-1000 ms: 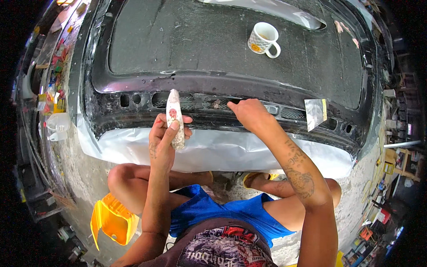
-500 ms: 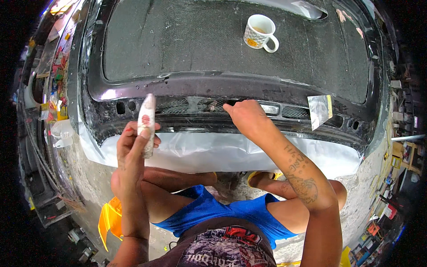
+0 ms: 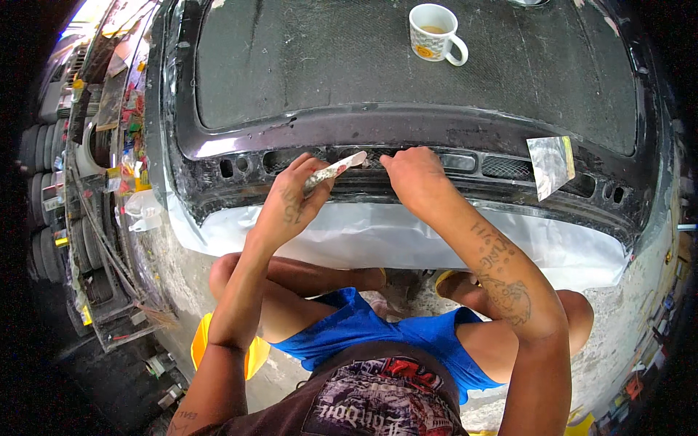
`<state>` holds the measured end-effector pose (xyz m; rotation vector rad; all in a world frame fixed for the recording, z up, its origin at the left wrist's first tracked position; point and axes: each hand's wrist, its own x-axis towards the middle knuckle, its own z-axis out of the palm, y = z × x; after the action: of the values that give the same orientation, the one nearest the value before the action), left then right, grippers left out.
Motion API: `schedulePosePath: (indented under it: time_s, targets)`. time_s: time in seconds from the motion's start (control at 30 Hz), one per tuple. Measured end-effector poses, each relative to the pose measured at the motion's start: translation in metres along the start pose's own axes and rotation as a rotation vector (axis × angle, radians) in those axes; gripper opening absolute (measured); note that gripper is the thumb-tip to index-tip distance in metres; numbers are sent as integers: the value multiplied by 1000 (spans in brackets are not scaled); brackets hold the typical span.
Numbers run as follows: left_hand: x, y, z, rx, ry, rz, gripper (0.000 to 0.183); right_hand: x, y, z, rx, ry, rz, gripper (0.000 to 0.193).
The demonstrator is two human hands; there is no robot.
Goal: Apply body filler or compound to a car hatch panel.
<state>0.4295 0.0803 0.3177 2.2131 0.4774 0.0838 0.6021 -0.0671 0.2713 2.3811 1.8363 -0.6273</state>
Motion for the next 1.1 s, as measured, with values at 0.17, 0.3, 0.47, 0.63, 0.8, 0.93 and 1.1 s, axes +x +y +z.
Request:
schedulePosePath:
  time_s: [0.17, 0.3, 0.47, 0.63, 0.8, 0.93, 1.1]
  targets:
    - [9, 3, 2, 122, -22, 60, 16, 0, 0, 6, -30, 8, -19, 35]
    - [17, -5, 13, 313, -21, 207, 14, 0, 2, 7, -45, 41, -53, 32]
    - [23, -12, 24, 453, 4, 305, 13, 2, 5, 11, -45, 95, -60, 22]
    - [24, -16, 30, 598, 8, 301, 10, 4, 7, 7, -111, 48, -75, 30]
    - [24, -18, 39, 643, 46, 304, 10, 4, 9, 5, -100, 19, -79, 37]
    - [23, -17, 44, 673, 82, 306, 20, 3, 6, 6, -123, -18, -66, 41]
    - [24, -17, 47, 666, 109, 287, 24, 3, 4, 0, -115, -60, -58, 59]
